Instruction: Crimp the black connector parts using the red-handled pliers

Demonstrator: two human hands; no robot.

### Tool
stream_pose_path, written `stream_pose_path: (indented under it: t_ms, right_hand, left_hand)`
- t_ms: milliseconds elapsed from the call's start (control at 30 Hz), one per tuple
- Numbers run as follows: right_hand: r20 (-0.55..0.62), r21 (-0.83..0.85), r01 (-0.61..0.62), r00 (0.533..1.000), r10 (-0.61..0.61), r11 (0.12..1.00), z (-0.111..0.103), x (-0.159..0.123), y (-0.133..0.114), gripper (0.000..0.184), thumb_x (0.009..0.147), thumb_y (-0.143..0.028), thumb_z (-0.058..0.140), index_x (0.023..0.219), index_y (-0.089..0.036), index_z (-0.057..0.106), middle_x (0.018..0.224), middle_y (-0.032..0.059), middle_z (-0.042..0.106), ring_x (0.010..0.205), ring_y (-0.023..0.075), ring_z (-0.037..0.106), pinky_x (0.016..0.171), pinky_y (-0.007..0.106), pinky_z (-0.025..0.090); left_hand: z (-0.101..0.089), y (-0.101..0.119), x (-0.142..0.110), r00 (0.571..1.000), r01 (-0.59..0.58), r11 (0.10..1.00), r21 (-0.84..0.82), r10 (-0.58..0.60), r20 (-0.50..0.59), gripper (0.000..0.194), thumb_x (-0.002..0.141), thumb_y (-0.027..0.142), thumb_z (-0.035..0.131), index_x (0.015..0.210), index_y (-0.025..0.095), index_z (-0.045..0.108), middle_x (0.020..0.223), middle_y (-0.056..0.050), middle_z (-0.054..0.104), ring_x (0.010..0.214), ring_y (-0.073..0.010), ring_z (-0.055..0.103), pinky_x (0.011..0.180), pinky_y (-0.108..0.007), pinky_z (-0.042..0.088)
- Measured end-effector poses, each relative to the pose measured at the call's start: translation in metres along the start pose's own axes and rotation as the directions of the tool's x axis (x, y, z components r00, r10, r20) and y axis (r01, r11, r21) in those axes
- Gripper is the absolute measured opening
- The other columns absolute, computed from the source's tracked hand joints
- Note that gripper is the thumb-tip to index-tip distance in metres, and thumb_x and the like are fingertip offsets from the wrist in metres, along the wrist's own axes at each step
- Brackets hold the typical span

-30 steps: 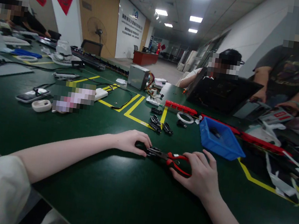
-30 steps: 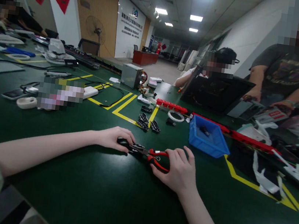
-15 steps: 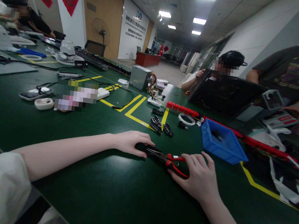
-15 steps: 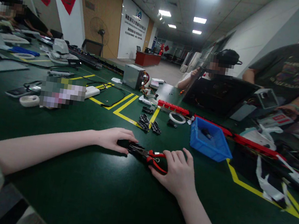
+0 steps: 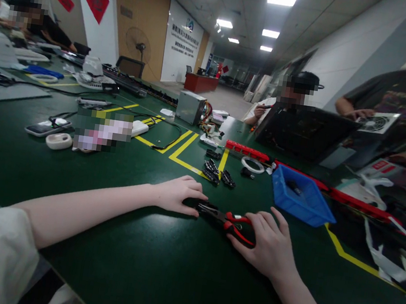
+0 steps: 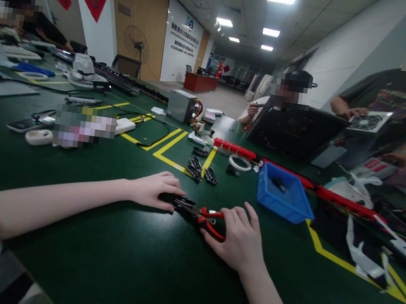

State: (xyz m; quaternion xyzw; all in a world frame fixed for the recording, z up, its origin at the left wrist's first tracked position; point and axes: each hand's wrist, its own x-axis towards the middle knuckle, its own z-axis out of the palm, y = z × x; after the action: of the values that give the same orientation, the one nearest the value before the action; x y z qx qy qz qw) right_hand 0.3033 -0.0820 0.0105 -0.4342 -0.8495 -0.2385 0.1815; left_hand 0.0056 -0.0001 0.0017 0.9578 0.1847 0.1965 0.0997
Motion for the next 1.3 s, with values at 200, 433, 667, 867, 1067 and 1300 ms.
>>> stream_pose_path:
  t_ms: [200,433,667,867,1067,1300]
  right_hand:
    - [0.002,-0.015,0.002,1.0,-0.002,1.0,-0.0006,-0.0001,-0.0014,0.045,0.08,-0.058,0.06,0.1,-0.018,0.063,0.09,0.0101,0.07,0.088,0.0279,0.063,0.102,0.051,0.036]
    - [-0.04,-0.011,0.028,0.999,-0.029,1.0,-0.0017,-0.0003,-0.0027,0.044,0.081,-0.051,0.06,0.098,-0.011,0.064,0.088,0.0113,0.07,0.086,0.026,0.063,0.098,0.047,0.037]
    - [-0.015,-0.006,0.065,0.998,-0.065,0.998,-0.0019,-0.001,-0.0014,0.046,0.078,-0.051,0.063,0.099,-0.011,0.063,0.089,0.0125,0.07,0.083,0.0261,0.063,0.086,0.043,0.04]
    - [-0.025,-0.02,0.076,0.997,-0.076,0.997,-0.0018,-0.0015,-0.0024,0.045,0.078,-0.051,0.063,0.098,-0.011,0.063,0.087,0.0131,0.07,0.08,0.0264,0.063,0.08,0.042,0.042]
    - [0.046,0.091,0.013,0.999,-0.017,0.996,-0.002,-0.0004,-0.0013,0.045,0.078,-0.053,0.064,0.097,-0.012,0.062,0.086,0.0115,0.069,0.076,0.0235,0.063,0.071,0.038,0.045]
    - [0.123,0.164,-0.054,0.992,0.034,0.985,-0.003,0.0011,-0.0035,0.041,0.078,-0.052,0.063,0.096,-0.016,0.061,0.085,0.0086,0.07,0.07,0.0204,0.063,0.065,0.035,0.044]
  left_hand:
    - [0.0033,-0.0004,0.0007,0.999,0.021,0.995,0.1,-0.018,-0.037,0.044,0.087,0.056,0.061,0.108,0.018,0.063,0.1,-0.006,0.065,0.097,-0.0226,0.061,0.096,-0.037,0.037]
    - [0.0034,0.0014,0.0023,1.0,0.002,0.974,0.227,-0.002,-0.003,0.045,0.086,0.062,0.057,0.081,0.017,0.059,0.082,-0.004,0.062,0.077,-0.0194,0.058,0.077,-0.032,0.037]
    - [0.0003,0.002,0.0045,0.995,-0.006,0.988,0.153,-0.01,0.104,0.042,0.086,0.06,0.059,0.077,0.018,0.055,0.075,-0.002,0.063,0.069,-0.018,0.059,0.063,-0.028,0.036]
    - [-0.002,0.0025,0.0049,0.994,-0.014,0.993,0.118,0.001,0.107,0.039,0.085,0.056,0.061,0.078,0.019,0.054,0.075,-0.002,0.063,0.07,-0.0182,0.06,0.063,-0.027,0.038]
    - [-0.0013,0.0011,0.0046,0.995,0.013,0.999,0.035,-0.017,0.101,0.035,0.082,0.052,0.066,0.081,0.019,0.055,0.077,-0.001,0.064,0.069,-0.0164,0.06,0.063,-0.026,0.038]
    - [0.0004,-0.0009,0.0043,0.996,-0.034,0.998,0.053,0.029,0.09,0.035,0.083,0.052,0.065,0.079,0.019,0.054,0.076,-0.001,0.064,0.069,-0.0168,0.06,0.063,-0.026,0.038]
